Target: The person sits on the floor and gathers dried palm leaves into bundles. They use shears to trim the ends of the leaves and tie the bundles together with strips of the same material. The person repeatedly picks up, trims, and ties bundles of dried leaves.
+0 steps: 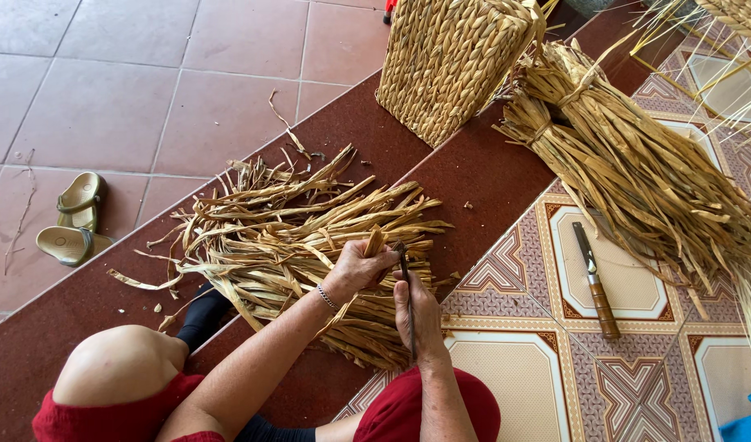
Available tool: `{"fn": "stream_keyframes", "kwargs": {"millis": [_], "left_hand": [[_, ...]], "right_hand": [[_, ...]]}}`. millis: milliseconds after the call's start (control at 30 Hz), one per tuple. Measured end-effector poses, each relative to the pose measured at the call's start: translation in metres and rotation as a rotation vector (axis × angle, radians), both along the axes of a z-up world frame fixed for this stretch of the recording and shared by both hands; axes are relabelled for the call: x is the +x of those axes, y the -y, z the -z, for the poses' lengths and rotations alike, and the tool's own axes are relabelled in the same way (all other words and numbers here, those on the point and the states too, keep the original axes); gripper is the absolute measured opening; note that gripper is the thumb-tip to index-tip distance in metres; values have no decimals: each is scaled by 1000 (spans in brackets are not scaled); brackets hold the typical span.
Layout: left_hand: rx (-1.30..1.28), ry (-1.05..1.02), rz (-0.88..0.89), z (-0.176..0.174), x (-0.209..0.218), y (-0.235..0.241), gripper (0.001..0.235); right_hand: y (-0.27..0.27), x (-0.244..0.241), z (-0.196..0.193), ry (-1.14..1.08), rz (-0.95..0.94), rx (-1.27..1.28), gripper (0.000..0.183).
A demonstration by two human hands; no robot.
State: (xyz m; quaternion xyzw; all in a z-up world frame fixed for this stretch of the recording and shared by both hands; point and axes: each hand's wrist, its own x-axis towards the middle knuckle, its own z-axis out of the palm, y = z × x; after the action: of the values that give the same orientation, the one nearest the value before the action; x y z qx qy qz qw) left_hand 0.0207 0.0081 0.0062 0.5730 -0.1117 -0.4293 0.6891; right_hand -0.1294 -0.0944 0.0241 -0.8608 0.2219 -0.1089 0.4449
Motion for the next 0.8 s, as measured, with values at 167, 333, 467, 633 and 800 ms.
{"fn": "stream_keyframes", "kwargs": {"millis": [167,333,467,633,800], "left_hand": [[-55,-38,3,-5,-1,-3,16],[-13,-22,27,-9,1,-5,16],[31,28,96,-7,3,-7,15],[76,11,116,0,-3,-5,13],[108,-12,3,1,9,-3,26]], "right_hand": [[-7,3,-4,-29,45,-55,63],[-8,3,1,-74,56,-139,61],[-2,2,20,156,13,-212,66],[8,-1,58,69,111,0,68],[38,-8,65,281,348,354,72]]}}
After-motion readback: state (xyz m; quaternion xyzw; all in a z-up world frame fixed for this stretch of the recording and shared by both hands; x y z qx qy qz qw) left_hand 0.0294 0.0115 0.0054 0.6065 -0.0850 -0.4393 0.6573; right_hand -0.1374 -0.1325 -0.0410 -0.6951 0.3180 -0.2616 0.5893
